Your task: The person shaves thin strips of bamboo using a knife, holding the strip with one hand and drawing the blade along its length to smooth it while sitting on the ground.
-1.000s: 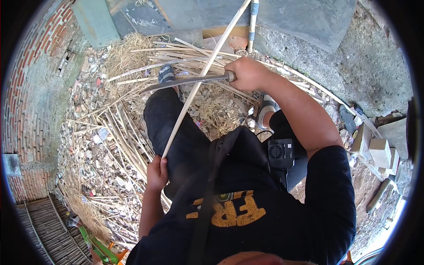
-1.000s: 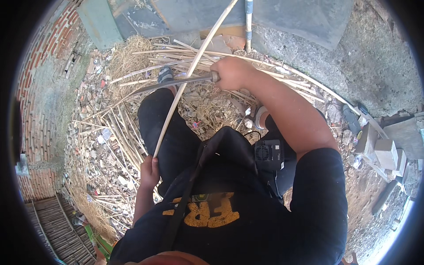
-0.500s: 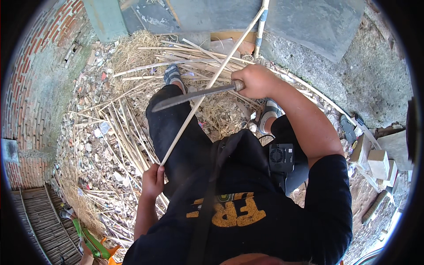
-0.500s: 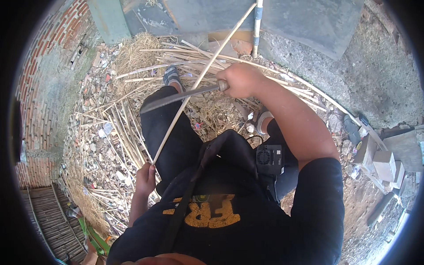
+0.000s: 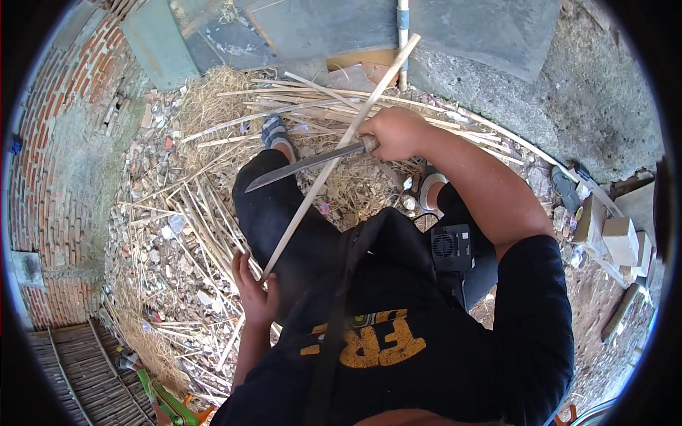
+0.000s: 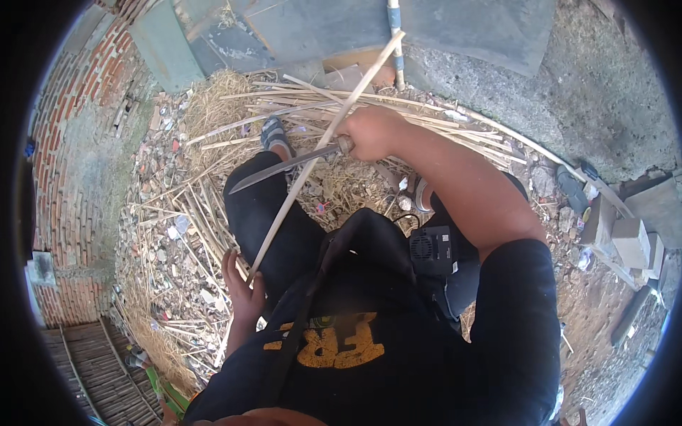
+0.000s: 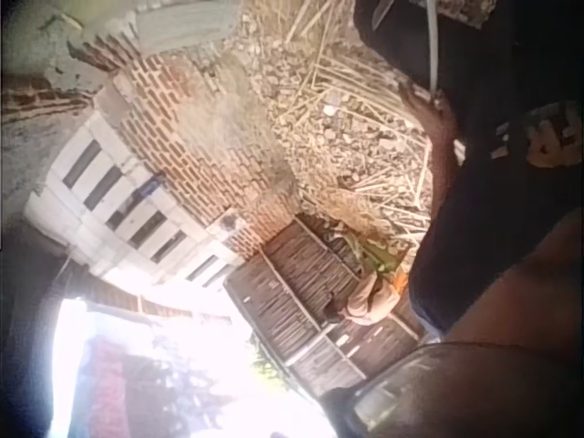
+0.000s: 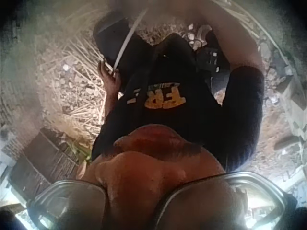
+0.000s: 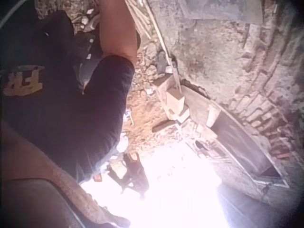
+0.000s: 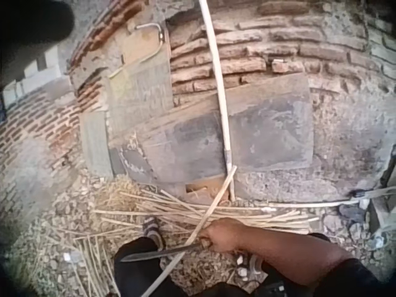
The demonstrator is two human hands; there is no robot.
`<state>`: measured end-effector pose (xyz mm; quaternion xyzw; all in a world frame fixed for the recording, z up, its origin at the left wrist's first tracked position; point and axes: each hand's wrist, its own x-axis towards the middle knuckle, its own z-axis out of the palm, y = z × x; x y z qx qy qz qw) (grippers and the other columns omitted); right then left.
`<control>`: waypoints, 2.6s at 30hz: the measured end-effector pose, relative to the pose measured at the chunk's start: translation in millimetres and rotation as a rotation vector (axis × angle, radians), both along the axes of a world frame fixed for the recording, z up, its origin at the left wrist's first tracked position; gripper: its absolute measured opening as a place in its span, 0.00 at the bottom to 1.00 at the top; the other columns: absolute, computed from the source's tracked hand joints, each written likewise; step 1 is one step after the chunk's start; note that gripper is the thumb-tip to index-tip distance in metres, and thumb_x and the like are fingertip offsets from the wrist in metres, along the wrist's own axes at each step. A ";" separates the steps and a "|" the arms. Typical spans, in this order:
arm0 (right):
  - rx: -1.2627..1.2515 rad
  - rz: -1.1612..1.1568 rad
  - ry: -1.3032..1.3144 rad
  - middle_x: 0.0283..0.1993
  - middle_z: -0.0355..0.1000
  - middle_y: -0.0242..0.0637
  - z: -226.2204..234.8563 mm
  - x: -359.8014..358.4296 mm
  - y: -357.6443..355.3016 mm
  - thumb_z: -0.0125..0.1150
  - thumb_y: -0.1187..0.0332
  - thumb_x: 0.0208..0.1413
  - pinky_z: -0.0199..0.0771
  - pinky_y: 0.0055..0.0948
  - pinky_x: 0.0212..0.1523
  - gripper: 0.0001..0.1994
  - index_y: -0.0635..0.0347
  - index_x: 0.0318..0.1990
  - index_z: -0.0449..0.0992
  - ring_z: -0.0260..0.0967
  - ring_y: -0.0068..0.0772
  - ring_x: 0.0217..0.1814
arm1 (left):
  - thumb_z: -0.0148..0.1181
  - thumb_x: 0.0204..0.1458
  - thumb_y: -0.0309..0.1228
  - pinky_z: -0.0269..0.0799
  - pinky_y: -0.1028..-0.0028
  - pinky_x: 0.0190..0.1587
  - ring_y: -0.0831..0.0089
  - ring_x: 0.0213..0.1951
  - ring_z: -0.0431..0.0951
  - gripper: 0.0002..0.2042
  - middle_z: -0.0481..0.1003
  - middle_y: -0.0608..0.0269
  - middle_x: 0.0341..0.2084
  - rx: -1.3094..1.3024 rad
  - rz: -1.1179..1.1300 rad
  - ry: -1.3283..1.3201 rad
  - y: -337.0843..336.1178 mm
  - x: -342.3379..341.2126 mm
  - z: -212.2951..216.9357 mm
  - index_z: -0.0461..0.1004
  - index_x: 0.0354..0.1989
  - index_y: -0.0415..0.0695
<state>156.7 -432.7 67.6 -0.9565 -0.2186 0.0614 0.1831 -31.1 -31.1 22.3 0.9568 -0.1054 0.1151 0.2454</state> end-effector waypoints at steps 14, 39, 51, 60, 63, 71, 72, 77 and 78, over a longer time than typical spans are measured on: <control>-0.100 0.061 -0.016 0.30 0.77 0.42 -7.4 5.4 17.5 0.65 0.65 0.42 0.77 0.47 0.41 0.12 0.51 0.37 0.78 0.78 0.48 0.40 | 0.51 0.62 0.42 0.47 0.51 0.71 0.35 0.70 0.50 0.37 0.48 0.29 0.69 0.012 -0.035 0.127 4.5 10.0 -18.0 0.46 0.71 0.31; -0.098 -0.062 0.035 0.31 0.77 0.45 -24.0 9.3 25.8 0.65 0.62 0.44 0.77 0.48 0.41 0.13 0.55 0.38 0.78 0.77 0.52 0.38 | 0.48 0.65 0.40 0.51 0.56 0.71 0.34 0.69 0.54 0.36 0.52 0.26 0.67 0.010 -0.047 0.221 -3.6 20.8 -10.9 0.43 0.71 0.27; -0.067 0.089 0.064 0.35 0.78 0.43 -21.9 6.5 6.6 0.68 0.64 0.43 0.76 0.48 0.43 0.19 0.50 0.47 0.78 0.77 0.50 0.42 | 0.61 0.58 0.44 0.70 0.52 0.35 0.45 0.33 0.76 0.19 0.74 0.51 0.29 0.162 0.086 0.110 6.1 4.9 8.7 0.69 0.33 0.38; -0.092 0.072 -0.205 0.32 0.77 0.41 2.9 9.5 -7.0 0.70 0.60 0.43 0.74 0.46 0.45 0.17 0.54 0.40 0.77 0.77 0.48 0.40 | 0.57 0.62 0.43 0.62 0.57 0.23 0.49 0.18 0.70 0.22 0.68 0.50 0.14 0.074 0.125 0.216 6.0 7.0 -5.4 0.65 0.20 0.40; -0.225 0.049 -0.323 0.31 0.77 0.40 14.6 10.9 -13.0 0.72 0.58 0.42 0.74 0.46 0.46 0.16 0.55 0.35 0.76 0.77 0.45 0.40 | 0.55 0.64 0.44 0.61 0.62 0.22 0.61 0.15 0.66 0.22 0.66 0.53 0.11 -0.055 0.110 0.267 4.1 14.2 0.1 0.68 0.22 0.39; -0.122 -0.087 -0.121 0.34 0.79 0.44 11.3 7.9 -8.9 0.67 0.56 0.46 0.79 0.47 0.44 0.16 0.55 0.39 0.79 0.79 0.49 0.41 | 0.51 0.67 0.42 0.62 0.73 0.28 0.80 0.25 0.63 0.21 0.65 0.69 0.18 -0.379 0.067 0.485 12.8 19.6 -3.3 0.67 0.25 0.40; -0.110 -0.100 -0.126 0.34 0.79 0.45 8.4 10.4 -11.4 0.66 0.56 0.47 0.79 0.48 0.44 0.16 0.56 0.39 0.79 0.78 0.49 0.41 | 0.51 0.67 0.42 0.62 0.74 0.29 0.81 0.26 0.63 0.20 0.65 0.70 0.19 -0.417 0.062 0.499 15.8 18.1 -7.0 0.67 0.26 0.40; -0.045 -0.199 -0.152 0.34 0.79 0.45 -0.1 18.1 -18.7 0.65 0.58 0.47 0.79 0.48 0.44 0.14 0.56 0.38 0.78 0.78 0.50 0.41 | 0.48 0.68 0.42 0.63 0.72 0.29 0.77 0.25 0.65 0.19 0.66 0.67 0.19 -0.468 0.050 0.497 21.2 10.9 -14.7 0.68 0.29 0.40; -0.052 -0.208 -0.149 0.33 0.79 0.45 0.1 18.5 -18.6 0.65 0.58 0.47 0.79 0.48 0.44 0.14 0.56 0.38 0.78 0.78 0.50 0.41 | 0.47 0.68 0.42 0.64 0.70 0.29 0.74 0.24 0.68 0.19 0.68 0.64 0.19 -0.440 0.053 0.482 18.2 11.1 -11.1 0.68 0.29 0.40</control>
